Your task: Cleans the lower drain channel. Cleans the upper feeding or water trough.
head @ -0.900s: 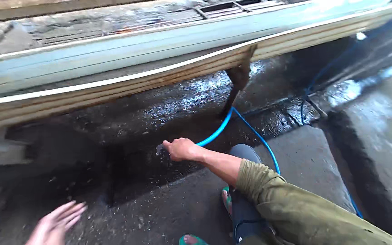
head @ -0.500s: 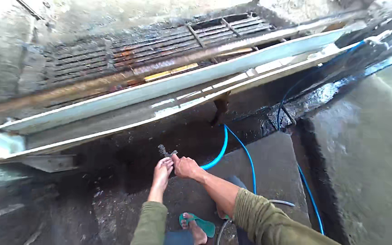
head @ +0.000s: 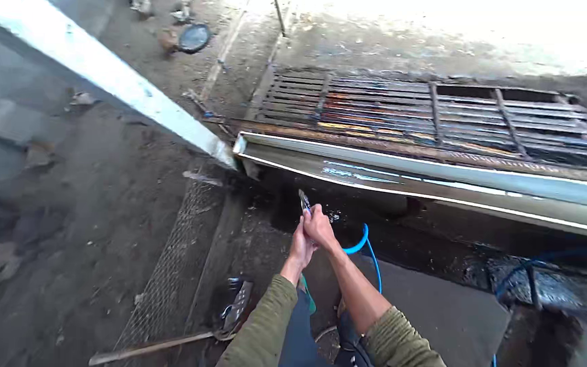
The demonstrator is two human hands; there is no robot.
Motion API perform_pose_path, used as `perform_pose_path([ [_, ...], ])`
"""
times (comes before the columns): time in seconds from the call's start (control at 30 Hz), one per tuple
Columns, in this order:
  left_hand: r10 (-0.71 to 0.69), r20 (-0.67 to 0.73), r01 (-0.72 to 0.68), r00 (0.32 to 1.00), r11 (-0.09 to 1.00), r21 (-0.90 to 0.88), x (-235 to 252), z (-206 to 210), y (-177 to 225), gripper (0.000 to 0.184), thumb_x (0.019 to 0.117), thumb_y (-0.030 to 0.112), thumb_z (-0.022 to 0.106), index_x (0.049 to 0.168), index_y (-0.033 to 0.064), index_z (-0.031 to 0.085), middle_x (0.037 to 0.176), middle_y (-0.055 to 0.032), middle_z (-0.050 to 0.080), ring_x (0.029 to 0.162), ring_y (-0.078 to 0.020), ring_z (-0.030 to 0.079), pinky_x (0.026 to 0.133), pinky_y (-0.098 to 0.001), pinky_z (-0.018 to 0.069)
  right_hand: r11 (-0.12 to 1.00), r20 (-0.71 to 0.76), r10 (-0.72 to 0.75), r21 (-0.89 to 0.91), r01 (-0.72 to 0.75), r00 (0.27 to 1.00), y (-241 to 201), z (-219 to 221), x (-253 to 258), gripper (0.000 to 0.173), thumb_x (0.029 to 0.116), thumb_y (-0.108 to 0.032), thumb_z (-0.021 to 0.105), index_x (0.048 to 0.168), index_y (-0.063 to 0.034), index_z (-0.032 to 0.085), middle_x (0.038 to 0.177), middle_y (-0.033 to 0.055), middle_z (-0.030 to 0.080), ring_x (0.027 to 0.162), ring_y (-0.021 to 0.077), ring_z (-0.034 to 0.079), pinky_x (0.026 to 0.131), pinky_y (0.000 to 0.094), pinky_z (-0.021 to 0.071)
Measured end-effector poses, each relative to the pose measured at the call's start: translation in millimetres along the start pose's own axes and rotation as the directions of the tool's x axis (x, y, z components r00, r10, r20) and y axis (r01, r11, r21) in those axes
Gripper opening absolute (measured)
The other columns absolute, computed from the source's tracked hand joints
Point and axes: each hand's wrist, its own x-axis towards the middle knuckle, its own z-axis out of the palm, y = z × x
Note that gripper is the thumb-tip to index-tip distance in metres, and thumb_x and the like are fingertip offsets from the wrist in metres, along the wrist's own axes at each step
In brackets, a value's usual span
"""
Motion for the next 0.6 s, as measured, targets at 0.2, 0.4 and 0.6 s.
perform_pose_path([
  [0.2,0.394,0.115,-0.361,0.912,0.904,-0.228,135,-91,14,0.059,0.1111,0.051,0.019,0.133,0.0108,0.056,0.108,-0.0051,0.068,0.094,-0.0128,0.065,0.080,-0.0330,0.0559,0.913,-0.203,-0.340,0.162,0.374,0.918,-25,79,94,0.036,0.1068,-0.031,0.053,0.122,-0.0029,0.068,0.116,0.0211,0.067,0.112,0.0334,0.064,0.099,0.0510,0.0507],
  [0.4,0.308,-0.048,-0.309,0.950,0.951,0.004,199,-146,128,0.055,0.1139,0.039,0.027,0.130,-0.0038,0.057,0.114,-0.0181,0.066,0.100,-0.0215,0.065,0.090,-0.0401,0.0543,0.843,-0.298,-0.447,0.174,0.508,0.844,-96,142,145,0.037,0.1047,-0.008,0.044,0.133,-0.0013,0.067,0.141,0.0210,0.060,0.135,0.0330,0.054,0.116,0.0469,0.0406],
  [0.6,-0.005,-0.140,0.034,0.990,0.979,0.200,323,-214,219,0.045,0.1141,0.042,0.021,0.102,0.0073,0.048,0.066,0.0000,0.043,0.050,-0.0119,0.046,0.052,-0.0277,0.0483,0.841,-0.509,-0.339,0.214,0.497,0.792,-55,179,189,0.035,0.1024,-0.007,0.045,0.125,0.0035,0.069,0.144,0.0215,0.059,0.139,0.0329,0.052,0.117,0.0473,0.0400],
])
